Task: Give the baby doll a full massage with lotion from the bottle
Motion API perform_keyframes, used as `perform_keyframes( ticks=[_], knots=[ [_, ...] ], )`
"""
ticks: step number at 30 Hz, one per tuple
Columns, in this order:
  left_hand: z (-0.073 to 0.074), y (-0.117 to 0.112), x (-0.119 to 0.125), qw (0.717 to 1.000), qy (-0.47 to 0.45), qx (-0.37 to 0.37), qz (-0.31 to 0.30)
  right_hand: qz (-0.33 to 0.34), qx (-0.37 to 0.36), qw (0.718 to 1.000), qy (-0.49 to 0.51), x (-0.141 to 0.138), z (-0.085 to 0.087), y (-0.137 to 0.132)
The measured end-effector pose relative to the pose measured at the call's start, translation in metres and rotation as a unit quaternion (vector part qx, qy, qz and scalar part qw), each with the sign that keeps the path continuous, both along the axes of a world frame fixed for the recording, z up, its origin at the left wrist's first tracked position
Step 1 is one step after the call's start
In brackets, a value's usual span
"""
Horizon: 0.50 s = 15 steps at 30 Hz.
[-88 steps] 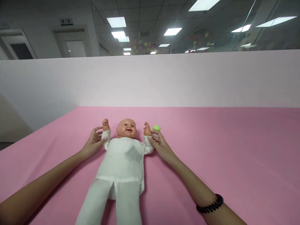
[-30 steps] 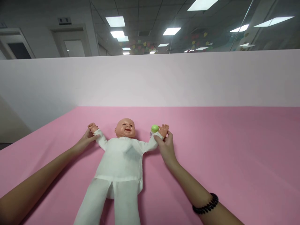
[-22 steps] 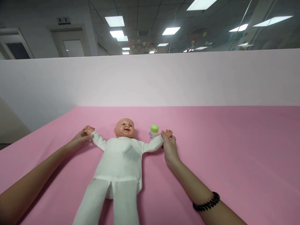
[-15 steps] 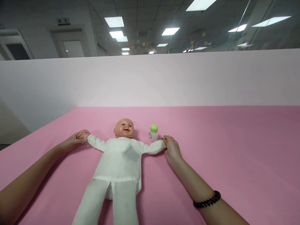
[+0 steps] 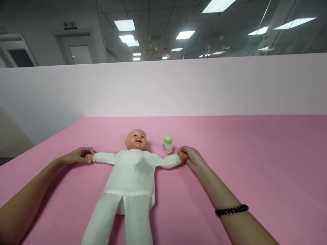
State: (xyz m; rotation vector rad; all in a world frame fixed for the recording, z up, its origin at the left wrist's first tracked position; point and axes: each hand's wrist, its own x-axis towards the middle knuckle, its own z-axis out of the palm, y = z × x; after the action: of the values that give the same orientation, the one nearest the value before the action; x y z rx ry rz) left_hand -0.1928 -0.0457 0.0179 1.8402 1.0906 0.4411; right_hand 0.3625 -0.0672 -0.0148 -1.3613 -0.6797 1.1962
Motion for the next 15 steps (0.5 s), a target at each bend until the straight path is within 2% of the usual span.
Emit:
perform_keyframes(
  ticks=[2, 4, 8, 11, 15],
  knots=[
    [0.001, 0.0, -0.002, 1.0, 0.008, 0.013, 0.003, 0.064, -0.013, 0.997, -0.031, 0.009, 0.009, -0.005],
    [-0.001, 0.0, -0.007, 0.999, -0.013, 0.03, 0.037, 0.122, -0.017, 0.99, -0.071, 0.018, 0.017, -0.011],
    [-0.008, -0.003, -0.015, 0.976, -0.126, 0.047, 0.17, 0.254, 0.035, 0.949, -0.185, 0.03, 0.024, -0.02],
    [-0.014, -0.006, -0.009, 0.938, -0.169, 0.094, 0.288, 0.338, 0.049, 0.908, -0.242, 0.037, 0.026, -0.024],
    [-0.013, -0.014, 0.02, 0.859, -0.175, 0.195, 0.439, 0.441, 0.016, 0.838, -0.321, 0.042, 0.033, -0.031]
  ],
)
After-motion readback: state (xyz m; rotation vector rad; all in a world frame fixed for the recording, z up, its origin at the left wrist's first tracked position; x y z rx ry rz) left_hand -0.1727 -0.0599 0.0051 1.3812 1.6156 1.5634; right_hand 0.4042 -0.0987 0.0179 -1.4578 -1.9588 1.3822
